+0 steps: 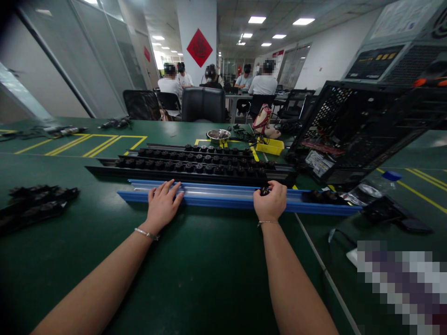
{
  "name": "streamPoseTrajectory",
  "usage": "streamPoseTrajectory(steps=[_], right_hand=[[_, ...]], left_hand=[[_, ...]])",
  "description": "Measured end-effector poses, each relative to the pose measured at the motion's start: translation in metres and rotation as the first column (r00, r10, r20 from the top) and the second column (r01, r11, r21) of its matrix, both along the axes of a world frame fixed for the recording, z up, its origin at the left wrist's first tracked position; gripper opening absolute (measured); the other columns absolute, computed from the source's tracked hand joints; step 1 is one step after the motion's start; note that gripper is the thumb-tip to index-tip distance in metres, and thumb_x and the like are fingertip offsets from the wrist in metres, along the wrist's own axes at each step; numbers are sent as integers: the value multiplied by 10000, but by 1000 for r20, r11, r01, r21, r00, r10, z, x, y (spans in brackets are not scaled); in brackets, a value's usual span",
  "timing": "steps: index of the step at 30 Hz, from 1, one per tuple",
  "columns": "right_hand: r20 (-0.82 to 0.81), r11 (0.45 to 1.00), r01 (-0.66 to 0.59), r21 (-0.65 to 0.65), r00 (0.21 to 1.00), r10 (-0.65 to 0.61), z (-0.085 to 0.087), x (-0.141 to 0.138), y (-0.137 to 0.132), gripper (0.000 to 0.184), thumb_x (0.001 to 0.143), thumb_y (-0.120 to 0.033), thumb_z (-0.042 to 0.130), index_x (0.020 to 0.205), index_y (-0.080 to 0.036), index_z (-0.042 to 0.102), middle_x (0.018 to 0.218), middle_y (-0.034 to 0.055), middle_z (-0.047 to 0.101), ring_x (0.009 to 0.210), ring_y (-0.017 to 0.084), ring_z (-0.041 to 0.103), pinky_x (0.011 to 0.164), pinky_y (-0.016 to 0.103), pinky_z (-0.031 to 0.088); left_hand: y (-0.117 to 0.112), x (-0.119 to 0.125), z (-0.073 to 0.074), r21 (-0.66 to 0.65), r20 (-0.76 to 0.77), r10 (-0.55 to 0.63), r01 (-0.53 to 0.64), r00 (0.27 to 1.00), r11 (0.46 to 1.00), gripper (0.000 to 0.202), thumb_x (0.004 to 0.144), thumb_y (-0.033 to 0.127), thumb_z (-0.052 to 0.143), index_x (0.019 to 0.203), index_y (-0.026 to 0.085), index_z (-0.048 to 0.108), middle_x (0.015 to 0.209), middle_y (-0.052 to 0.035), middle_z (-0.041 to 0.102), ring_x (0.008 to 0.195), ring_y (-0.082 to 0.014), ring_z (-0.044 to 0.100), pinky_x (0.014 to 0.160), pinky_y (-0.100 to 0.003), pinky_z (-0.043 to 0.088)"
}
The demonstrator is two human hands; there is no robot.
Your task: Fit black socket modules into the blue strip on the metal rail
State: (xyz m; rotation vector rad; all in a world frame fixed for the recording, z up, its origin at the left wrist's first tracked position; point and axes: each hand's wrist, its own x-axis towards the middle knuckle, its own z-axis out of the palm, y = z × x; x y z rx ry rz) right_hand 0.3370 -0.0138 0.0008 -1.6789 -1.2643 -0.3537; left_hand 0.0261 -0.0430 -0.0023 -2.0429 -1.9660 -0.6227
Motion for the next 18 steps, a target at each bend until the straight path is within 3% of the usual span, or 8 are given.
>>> streamPoseTrajectory(steps=[18], right_hand=[[27,999,-42,-21,999,43,0,-10,-1,327,613,-236,565,931,-195,504,917,60,517,808,208,515,713,331,433]], left_hand=[[0,2,-1,8,20,-1,1,1000,1000,468,898,446,304,1284,270,500,1384,-68,463,1275,-248,381,1052,-474,215]])
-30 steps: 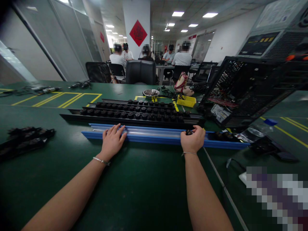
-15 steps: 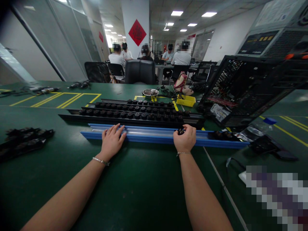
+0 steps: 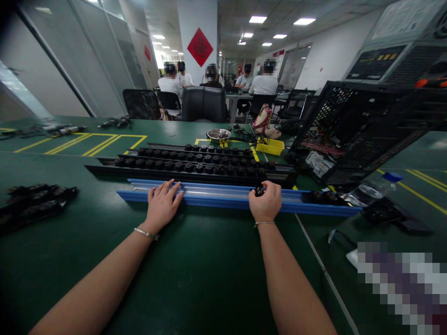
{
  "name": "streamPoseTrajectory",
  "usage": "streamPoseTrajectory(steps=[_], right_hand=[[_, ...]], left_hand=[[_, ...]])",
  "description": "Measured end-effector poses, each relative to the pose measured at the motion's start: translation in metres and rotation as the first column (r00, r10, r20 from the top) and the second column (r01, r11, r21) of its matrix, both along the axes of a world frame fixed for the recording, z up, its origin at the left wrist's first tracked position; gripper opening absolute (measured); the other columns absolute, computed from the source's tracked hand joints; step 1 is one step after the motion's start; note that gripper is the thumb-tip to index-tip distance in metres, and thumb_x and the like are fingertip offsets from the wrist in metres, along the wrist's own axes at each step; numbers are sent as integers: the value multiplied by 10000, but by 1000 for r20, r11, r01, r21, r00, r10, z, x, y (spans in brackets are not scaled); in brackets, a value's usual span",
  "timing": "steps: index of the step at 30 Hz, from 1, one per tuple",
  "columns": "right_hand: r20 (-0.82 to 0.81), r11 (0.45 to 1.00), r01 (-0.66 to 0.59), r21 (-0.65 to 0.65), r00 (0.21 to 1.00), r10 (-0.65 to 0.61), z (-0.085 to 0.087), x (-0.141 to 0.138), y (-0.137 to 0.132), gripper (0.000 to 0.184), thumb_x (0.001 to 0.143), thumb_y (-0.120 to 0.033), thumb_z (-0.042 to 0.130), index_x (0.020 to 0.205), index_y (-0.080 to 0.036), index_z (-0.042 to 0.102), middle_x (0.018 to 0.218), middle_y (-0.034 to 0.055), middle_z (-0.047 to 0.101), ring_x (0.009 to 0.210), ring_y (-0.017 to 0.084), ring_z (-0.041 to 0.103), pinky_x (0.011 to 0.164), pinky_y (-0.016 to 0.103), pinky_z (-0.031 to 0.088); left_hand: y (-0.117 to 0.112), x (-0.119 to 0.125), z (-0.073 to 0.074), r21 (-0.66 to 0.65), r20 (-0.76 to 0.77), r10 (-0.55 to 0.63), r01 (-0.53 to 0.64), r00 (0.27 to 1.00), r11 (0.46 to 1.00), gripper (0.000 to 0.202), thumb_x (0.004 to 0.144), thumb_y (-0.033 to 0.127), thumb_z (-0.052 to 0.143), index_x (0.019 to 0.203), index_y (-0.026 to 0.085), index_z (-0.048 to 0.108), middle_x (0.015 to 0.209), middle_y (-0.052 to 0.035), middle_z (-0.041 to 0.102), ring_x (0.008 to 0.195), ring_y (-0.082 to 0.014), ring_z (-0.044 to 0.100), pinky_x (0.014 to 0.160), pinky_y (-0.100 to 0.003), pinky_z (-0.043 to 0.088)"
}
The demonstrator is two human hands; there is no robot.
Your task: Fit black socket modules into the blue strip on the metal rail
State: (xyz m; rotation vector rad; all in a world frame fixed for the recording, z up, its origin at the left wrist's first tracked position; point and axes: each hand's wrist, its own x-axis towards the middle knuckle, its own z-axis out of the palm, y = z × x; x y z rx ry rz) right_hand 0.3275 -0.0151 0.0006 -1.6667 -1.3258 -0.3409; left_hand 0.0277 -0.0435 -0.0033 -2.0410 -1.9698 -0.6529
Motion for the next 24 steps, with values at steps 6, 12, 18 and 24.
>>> streamPoseTrajectory(steps=[6,12,18,24], right_hand=[[-6,1000,1,9,1000,-1,1,-1,-1,303,614,-236,577,903,-194,497,906,55,513,770,197,512,701,328,431],[17,1000,-28,-7,999,28,2,-8,-3,272,628,-239,582,884,-200,496,913,54,520,746,187,515,671,313,428],[18,999,-41,-10,999,41,2,-10,-3,262,640,-247,579,883,-203,493,920,57,518,777,194,519,682,318,427],[12,999,-44,-21,999,44,2,-11,-4,269,643,-251,589,890,-204,492,930,54,518,772,187,518,691,314,432]], left_hand=[[0,0,0,2,7,-2,2,1000,1000,470,896,450,302,1280,267,504,1379,-69,468,1270,-253,385,1046,-481,220],[0,0,1,-6,-2,-3,3,1000,1000,474,897,449,296,1284,267,500,1388,-67,458,1280,-252,377,1051,-476,218],[0,-1,0,-10,-8,4,-4,1000,1000,474,896,451,301,1291,274,494,1387,-65,460,1278,-254,378,1049,-474,218],[0,-1,0,3,-3,-2,2,1000,1000,480,900,456,286,1282,261,503,1382,-70,465,1274,-253,384,1046,-477,222]])
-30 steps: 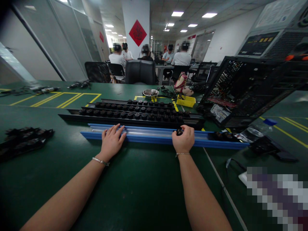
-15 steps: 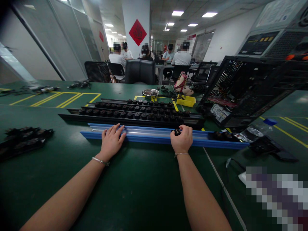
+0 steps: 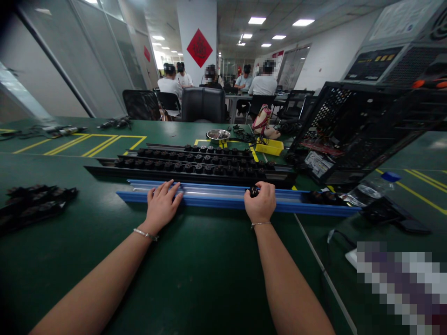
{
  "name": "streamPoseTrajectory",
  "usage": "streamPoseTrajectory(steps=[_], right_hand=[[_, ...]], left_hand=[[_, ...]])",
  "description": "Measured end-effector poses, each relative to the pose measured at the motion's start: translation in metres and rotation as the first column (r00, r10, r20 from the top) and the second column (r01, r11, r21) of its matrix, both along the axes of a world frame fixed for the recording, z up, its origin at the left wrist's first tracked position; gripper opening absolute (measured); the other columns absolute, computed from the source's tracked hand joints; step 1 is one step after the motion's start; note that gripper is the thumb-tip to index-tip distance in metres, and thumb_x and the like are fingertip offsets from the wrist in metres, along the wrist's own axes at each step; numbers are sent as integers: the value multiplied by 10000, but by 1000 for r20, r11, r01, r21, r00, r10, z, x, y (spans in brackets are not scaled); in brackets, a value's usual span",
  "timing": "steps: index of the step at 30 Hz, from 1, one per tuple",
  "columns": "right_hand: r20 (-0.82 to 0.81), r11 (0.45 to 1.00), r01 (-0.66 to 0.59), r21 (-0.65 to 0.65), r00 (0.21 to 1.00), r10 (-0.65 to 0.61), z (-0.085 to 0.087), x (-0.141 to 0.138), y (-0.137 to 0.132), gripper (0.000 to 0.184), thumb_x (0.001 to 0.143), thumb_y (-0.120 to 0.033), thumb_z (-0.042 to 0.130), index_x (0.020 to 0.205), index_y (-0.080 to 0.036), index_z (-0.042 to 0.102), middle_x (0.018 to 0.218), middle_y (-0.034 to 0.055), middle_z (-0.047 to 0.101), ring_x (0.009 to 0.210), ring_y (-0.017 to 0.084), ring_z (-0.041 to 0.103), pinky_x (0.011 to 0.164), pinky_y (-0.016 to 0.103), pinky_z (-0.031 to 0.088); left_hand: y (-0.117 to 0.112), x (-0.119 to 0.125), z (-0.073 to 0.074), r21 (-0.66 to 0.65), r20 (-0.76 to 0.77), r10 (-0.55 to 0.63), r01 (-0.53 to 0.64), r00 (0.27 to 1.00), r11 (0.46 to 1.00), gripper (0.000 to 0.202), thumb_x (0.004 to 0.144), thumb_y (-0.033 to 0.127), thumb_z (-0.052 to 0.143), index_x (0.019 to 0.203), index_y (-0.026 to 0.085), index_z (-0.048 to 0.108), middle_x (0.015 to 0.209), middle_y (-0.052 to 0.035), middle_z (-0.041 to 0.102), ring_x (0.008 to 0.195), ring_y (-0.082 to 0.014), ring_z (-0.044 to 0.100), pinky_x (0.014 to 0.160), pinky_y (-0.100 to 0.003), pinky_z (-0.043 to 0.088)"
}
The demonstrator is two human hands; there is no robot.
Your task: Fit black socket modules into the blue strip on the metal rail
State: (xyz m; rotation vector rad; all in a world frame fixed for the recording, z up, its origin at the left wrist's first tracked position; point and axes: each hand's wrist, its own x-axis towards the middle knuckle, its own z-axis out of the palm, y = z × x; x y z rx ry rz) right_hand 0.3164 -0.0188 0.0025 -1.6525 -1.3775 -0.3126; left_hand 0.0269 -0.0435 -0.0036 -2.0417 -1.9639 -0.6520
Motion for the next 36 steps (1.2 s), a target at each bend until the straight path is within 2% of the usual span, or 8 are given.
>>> streamPoseTrajectory(steps=[20,30,36], right_hand=[[12,994,-112,-7,994,112,-1,-8,-2,217,693,-281,604,871,-206,507,922,50,510,758,179,524,697,323,448],[0,992,-122,-25,993,122,-1,-11,-3,203,700,-291,618,847,-203,510,926,52,502,779,184,542,692,324,456],[9,990,-141,6,990,141,-4,-11,-2,195,701,-296,620,831,-207,506,908,46,494,771,181,535,703,324,454]], left_hand=[[0,0,3,-13,26,-4,4,1000,1000,471,894,454,302,1269,264,514,1381,-68,466,1276,-258,384,1046,-481,225],[1,-1,0,0,5,2,-2,1000,1000,472,900,459,288,1267,265,513,1376,-66,472,1276,-245,382,1045,-468,223],[1,-1,1,4,-11,2,-2,1000,1000,474,902,454,294,1269,250,513,1377,-73,470,1268,-253,390,1033,-477,230]])
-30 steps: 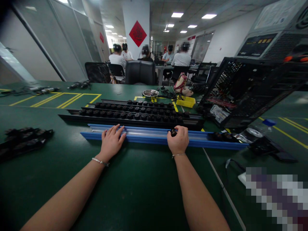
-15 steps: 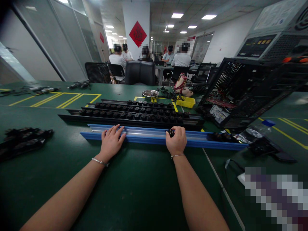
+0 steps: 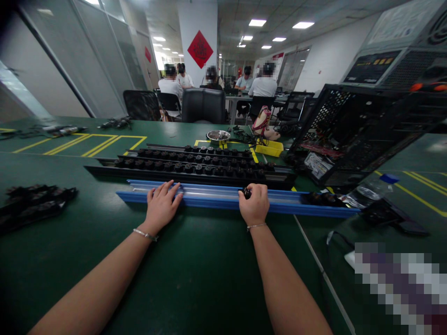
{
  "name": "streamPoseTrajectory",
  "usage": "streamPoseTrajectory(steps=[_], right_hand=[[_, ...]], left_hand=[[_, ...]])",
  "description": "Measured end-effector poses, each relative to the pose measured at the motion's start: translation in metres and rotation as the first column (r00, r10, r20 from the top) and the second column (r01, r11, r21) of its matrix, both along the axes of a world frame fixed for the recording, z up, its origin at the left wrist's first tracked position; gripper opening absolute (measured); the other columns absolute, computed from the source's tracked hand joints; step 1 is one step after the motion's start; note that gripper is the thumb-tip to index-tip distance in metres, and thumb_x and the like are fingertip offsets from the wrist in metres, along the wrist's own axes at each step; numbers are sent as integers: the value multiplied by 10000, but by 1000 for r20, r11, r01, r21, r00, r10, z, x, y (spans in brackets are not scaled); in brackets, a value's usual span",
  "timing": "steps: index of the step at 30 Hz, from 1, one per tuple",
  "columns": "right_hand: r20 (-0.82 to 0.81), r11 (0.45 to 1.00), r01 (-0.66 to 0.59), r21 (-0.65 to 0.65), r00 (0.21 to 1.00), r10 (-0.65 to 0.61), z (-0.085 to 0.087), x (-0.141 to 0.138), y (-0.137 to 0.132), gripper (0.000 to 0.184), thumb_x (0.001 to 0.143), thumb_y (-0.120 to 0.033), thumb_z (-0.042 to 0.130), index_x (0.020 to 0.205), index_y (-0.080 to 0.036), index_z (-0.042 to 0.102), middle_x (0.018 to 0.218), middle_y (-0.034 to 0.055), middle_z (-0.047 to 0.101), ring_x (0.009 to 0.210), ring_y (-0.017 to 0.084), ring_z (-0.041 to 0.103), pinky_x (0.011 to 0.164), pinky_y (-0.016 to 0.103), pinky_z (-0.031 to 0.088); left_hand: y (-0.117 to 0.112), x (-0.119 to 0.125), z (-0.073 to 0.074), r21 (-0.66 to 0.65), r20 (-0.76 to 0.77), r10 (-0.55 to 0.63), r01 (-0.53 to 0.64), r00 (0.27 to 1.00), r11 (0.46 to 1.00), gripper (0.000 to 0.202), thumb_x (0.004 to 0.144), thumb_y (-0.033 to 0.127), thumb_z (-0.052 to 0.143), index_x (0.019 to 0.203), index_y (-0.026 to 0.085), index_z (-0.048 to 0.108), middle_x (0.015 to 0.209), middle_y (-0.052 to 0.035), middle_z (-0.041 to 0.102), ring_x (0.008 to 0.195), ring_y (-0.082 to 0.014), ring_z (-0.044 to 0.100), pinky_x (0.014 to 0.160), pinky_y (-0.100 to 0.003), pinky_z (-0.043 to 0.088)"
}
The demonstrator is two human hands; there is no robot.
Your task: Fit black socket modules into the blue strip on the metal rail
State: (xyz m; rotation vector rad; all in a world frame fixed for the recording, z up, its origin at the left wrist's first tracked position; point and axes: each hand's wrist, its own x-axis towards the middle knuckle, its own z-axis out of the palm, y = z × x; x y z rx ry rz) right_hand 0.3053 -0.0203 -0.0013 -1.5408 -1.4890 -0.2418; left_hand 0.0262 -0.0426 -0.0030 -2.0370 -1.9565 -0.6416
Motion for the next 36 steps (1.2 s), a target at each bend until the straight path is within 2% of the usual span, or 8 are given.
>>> streamPoseTrajectory(steps=[22,31,36], right_hand=[[37,997,-72,-11,997,72,2,-8,-2,136,735,-304,625,724,-202,536,887,50,498,774,181,533,668,310,460],[14,991,-135,-22,991,136,3,-11,-2,169,731,-337,643,734,-200,544,892,50,503,775,181,544,688,312,463],[27,982,-185,-31,982,186,4,-11,-1,224,759,-412,614,782,-199,548,873,54,531,765,180,541,697,309,447]], left_hand=[[0,-1,-1,1,2,-1,1,1000,1000,471,903,456,292,1268,256,513,1375,-66,473,1268,-249,387,1031,-478,230],[0,1,1,-17,12,2,-1,1000,1000,468,900,448,301,1268,251,514,1374,-67,474,1266,-253,391,1037,-483,230],[-1,0,1,-14,28,-4,4,1000,1000,471,896,448,303,1269,255,517,1375,-67,473,1270,-261,388,1041,-485,229]])
